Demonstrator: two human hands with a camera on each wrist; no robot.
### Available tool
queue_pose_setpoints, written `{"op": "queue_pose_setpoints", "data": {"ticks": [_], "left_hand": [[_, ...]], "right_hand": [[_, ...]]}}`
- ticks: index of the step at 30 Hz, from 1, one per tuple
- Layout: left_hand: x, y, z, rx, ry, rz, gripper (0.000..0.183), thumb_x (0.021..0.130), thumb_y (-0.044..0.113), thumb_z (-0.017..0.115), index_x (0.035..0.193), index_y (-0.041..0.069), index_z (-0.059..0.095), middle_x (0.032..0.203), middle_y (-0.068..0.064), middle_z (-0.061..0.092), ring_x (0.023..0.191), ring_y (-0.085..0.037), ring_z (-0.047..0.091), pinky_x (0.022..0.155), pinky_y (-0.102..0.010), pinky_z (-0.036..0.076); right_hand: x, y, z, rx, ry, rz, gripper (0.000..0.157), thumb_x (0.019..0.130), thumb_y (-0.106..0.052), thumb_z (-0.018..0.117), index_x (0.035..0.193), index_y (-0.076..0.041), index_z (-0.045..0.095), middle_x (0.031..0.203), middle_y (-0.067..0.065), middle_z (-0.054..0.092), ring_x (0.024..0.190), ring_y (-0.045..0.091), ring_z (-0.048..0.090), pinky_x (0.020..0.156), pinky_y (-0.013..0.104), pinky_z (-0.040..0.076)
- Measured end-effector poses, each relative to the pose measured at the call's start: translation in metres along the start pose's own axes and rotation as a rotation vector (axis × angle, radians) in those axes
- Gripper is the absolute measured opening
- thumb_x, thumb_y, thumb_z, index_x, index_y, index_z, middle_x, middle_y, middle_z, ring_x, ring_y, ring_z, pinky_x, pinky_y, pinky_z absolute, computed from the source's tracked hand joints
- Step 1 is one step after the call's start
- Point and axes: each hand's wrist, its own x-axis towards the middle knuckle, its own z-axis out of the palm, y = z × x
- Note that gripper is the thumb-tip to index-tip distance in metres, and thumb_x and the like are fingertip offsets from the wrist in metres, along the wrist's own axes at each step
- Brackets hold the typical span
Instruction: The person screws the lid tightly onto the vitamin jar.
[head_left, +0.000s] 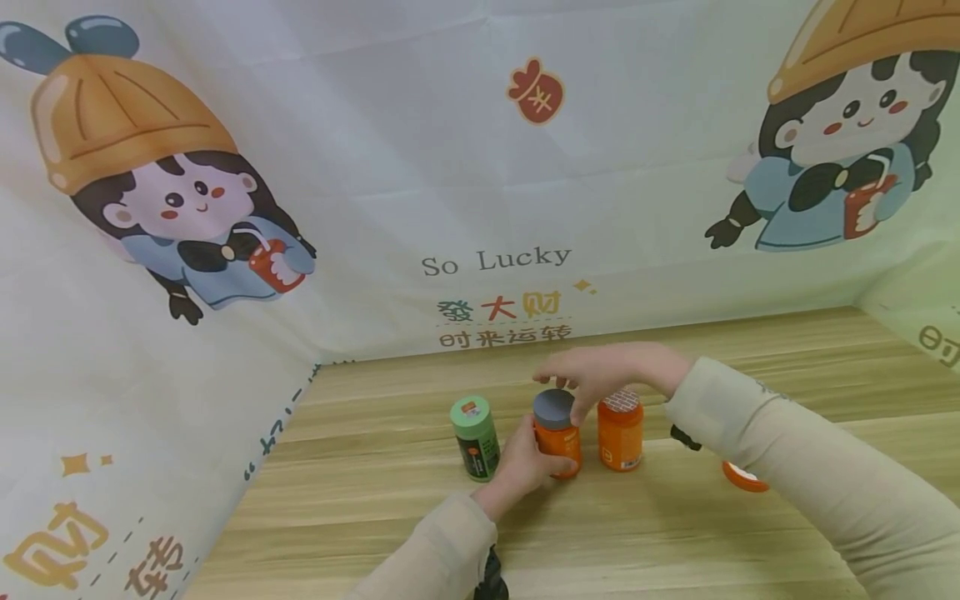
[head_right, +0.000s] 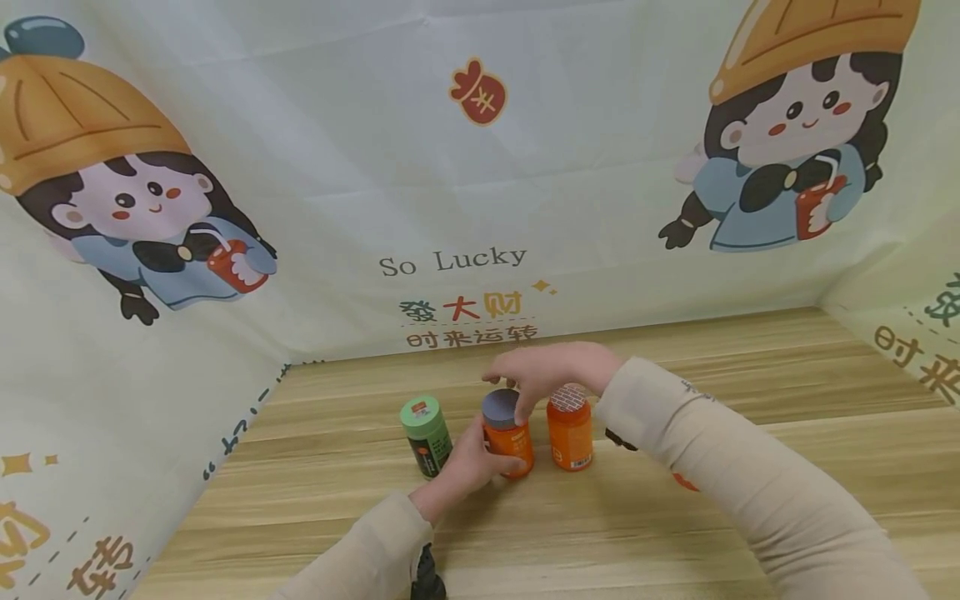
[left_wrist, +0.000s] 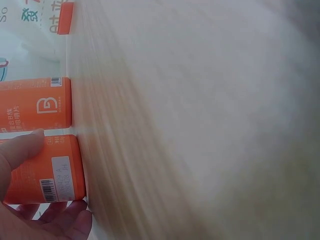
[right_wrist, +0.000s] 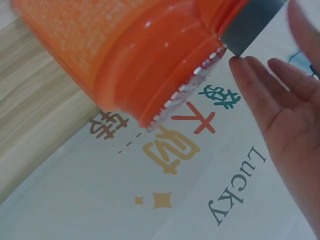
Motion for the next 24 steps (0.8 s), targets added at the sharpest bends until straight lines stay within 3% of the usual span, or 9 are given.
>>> {"op": "queue_pose_setpoints", "data": {"ticks": [3, 8, 16, 24], "left_hand": [[0.0001, 0.0004, 0.0001, 0.006, 0.003, -0.009, 0.062, 0.067, 0.007, 0.08, 0.118, -0.001, 0.045, 0.112, -0.014, 0.059, 0.103, -0.028, 0.056, 0.091, -0.043, 0.044], [0.0001, 0.0, 0.0004, 0.006, 0.007, -0.004, 0.061, 0.067, 0.007, 0.08, 0.116, -0.001, 0.045, 0.111, -0.015, 0.059, 0.102, -0.029, 0.056, 0.091, -0.043, 0.044], [-0.0009, 0.0013, 0.0, 0.003, 0.006, 0.007, 0.06, 0.067, 0.006, 0.08, 0.115, -0.001, 0.046, 0.11, -0.015, 0.059, 0.1, -0.029, 0.057, 0.09, -0.043, 0.045], [-0.0011, 0.0007, -0.0007, 0.015, 0.002, 0.007, 0.062, 0.067, 0.009, 0.08, 0.117, 0.0, 0.045, 0.112, -0.014, 0.059, 0.1, -0.026, 0.057, 0.09, -0.041, 0.045]], "right_hand": [[-0.0015, -0.0006, -0.0002, 0.022, -0.035, -0.031, 0.063, 0.079, 0.001, 0.067, 0.135, 0.0, 0.038, 0.132, 0.016, 0.045, 0.112, 0.029, 0.052, 0.092, 0.037, 0.045], [-0.001, -0.0025, 0.0014, -0.029, -0.012, -0.051, 0.053, 0.08, 0.004, 0.062, 0.13, 0.002, 0.045, 0.126, 0.015, 0.052, 0.108, 0.027, 0.054, 0.09, 0.036, 0.046], [0.0014, -0.0012, 0.0033, -0.142, 0.016, -0.091, 0.04, 0.08, -0.009, 0.068, 0.117, 0.001, 0.057, 0.104, 0.007, 0.058, 0.091, 0.019, 0.053, 0.081, 0.03, 0.046], [0.0031, -0.0031, 0.0051, -0.154, 0.027, -0.015, 0.034, 0.082, -0.027, 0.068, 0.103, -0.001, 0.062, 0.092, 0.002, 0.057, 0.079, 0.013, 0.049, 0.071, 0.025, 0.044]]}}
